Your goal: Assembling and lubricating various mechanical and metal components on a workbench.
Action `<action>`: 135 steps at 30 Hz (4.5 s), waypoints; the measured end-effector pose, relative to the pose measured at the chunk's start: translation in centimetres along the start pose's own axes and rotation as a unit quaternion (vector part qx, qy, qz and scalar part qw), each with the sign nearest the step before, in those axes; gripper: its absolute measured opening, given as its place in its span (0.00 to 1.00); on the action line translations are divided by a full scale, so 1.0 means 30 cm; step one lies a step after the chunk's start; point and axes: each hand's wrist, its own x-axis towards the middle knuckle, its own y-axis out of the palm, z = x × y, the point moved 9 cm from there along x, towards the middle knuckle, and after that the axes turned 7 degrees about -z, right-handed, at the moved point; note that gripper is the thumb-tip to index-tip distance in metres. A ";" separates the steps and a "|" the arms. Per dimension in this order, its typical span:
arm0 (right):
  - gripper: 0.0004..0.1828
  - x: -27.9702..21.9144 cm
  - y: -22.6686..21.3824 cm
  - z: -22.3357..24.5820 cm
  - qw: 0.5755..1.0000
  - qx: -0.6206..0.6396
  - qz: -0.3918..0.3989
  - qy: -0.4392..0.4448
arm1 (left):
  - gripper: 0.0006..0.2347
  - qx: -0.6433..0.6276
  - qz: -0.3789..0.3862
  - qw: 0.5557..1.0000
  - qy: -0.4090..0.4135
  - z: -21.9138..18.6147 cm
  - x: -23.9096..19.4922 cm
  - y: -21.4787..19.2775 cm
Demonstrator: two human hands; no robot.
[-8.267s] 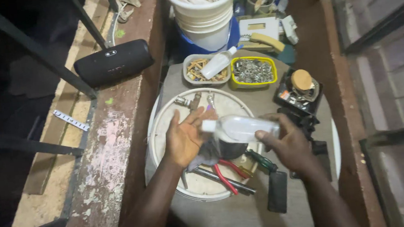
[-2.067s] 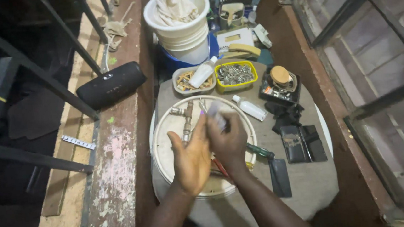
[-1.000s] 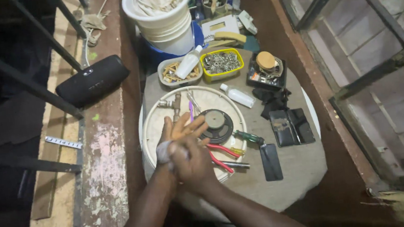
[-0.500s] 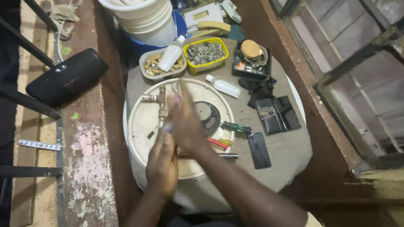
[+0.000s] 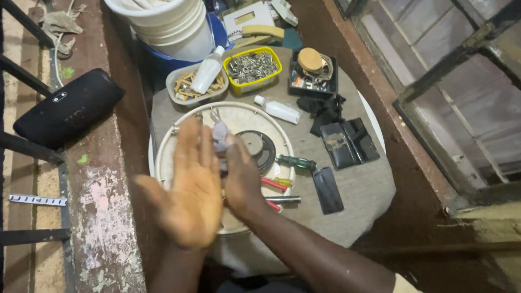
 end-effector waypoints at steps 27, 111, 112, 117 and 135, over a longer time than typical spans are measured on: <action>0.20 0.099 -0.399 -0.442 0.885 -0.387 0.242 0.094 | 0.17 0.564 -0.148 0.809 -0.075 0.176 -0.132 -0.425; 0.12 -0.051 0.062 0.000 0.765 -0.459 0.085 -0.443 | 0.50 -0.225 -0.121 0.950 -0.178 0.305 0.030 -0.233; 0.12 -0.079 0.062 0.014 0.829 -0.394 0.100 -0.385 | 0.50 -0.209 -0.126 0.956 -0.164 0.301 0.034 -0.253; 0.13 -0.038 0.029 -0.029 0.902 -0.312 0.085 -0.286 | 0.49 -0.214 -0.143 0.937 -0.235 0.323 -0.042 -0.243; 0.19 -0.189 0.071 0.020 0.904 -0.281 0.271 -0.172 | 0.24 0.164 -0.328 0.903 -0.223 0.258 -0.082 -0.521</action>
